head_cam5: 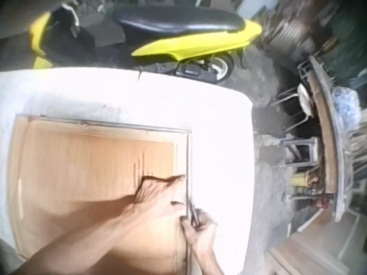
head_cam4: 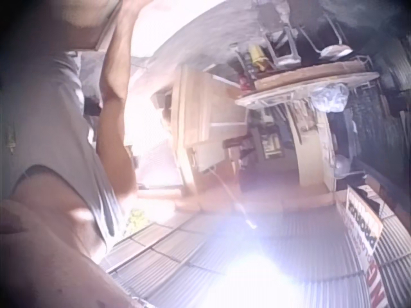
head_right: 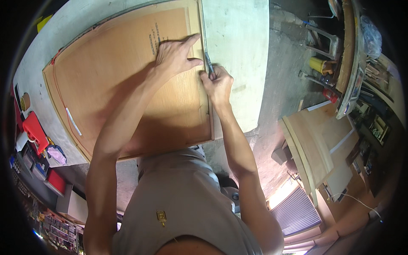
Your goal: The person ties a red string to the back of a framed artwork using pliers, then removes a wooden strip from the frame's edge. Finally, they flip the artwork to reveal a colorful painting.
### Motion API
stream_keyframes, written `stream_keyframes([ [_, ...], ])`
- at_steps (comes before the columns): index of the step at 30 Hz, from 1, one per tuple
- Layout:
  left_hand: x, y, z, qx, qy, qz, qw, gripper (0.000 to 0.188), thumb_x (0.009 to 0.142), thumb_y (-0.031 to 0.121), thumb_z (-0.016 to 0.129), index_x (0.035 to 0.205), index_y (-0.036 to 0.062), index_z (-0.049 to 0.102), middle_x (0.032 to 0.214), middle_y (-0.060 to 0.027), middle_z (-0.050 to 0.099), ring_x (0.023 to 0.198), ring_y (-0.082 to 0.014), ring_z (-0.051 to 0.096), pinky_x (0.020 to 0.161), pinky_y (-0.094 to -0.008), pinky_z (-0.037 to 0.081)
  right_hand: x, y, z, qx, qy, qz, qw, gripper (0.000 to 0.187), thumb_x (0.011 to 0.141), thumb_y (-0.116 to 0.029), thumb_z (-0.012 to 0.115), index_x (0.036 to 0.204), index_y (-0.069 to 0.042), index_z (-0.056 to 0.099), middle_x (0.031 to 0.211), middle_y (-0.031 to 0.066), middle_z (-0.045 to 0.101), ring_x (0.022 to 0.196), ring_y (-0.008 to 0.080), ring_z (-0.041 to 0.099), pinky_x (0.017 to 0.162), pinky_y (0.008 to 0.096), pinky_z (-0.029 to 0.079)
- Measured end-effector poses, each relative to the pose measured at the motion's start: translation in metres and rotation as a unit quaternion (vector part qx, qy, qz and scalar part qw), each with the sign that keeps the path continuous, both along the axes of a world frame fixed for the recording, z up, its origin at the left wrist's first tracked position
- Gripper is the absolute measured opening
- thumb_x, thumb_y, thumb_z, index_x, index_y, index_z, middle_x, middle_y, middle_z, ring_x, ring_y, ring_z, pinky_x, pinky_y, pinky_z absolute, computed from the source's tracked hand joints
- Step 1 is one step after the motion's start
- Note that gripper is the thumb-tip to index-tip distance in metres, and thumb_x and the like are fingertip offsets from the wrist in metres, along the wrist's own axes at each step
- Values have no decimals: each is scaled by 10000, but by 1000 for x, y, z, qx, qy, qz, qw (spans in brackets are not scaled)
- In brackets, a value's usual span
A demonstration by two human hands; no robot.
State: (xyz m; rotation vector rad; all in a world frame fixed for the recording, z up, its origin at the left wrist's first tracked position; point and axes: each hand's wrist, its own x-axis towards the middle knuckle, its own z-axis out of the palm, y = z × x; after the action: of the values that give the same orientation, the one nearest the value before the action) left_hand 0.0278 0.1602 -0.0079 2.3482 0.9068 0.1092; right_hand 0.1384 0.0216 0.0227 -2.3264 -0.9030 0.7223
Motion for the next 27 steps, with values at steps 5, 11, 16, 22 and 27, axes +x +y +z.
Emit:
stream_keyframes([
  [5, -15, 52, -1, 87, -66, 136, 985, 482, 855, 514, 650, 1247, 235, 647, 673, -72, 681, 603, -260, 666, 607, -405, 531, 16, 53, 34, -30, 23, -62, 997, 425, 909, -330, 663, 689, 33, 645, 600, 128, 582, 538, 185, 525, 539, 361, 442],
  [11, -6, 89, -34, 225, -30, 114, 967, 363, 947, 431, 556, 1234, 238, 666, 673, -44, 673, 563, -244, 636, 553, -378, 513, 25, 158, 40, -112, -102, 110, 982, 507, 941, -410, 526, 754, 28, 701, 665, 225, 658, 646, 385, 653, 688, 451, 508],
  [16, -15, 90, -27, 198, -83, 112, 970, 310, 898, 353, 650, 1177, 231, 707, 682, -17, 674, 573, -213, 637, 539, -363, 513, 15, 179, 36, -123, -130, 180, 967, 476, 939, -387, 523, 765, 11, 719, 698, 241, 673, 722, 414, 680, 723, 462, 535],
  [22, -50, 87, -32, 219, -81, 191, 953, 273, 877, 361, 668, 1115, 244, 738, 713, -22, 697, 588, -216, 652, 553, -339, 525, -8, 202, 36, -133, -76, 266, 952, 424, 936, -368, 531, 862, 2, 726, 712, 253, 670, 736, 427, 675, 756, 456, 548],
  [27, -51, 87, -24, 191, -90, 205, 956, 261, 870, 353, 677, 1094, 239, 746, 729, -30, 708, 606, -222, 658, 577, -343, 531, 12, 228, 22, -122, -47, 322, 938, 440, 911, -381, 583, 817, 30, 710, 660, 196, 656, 659, 321, 678, 659, 399, 570],
])
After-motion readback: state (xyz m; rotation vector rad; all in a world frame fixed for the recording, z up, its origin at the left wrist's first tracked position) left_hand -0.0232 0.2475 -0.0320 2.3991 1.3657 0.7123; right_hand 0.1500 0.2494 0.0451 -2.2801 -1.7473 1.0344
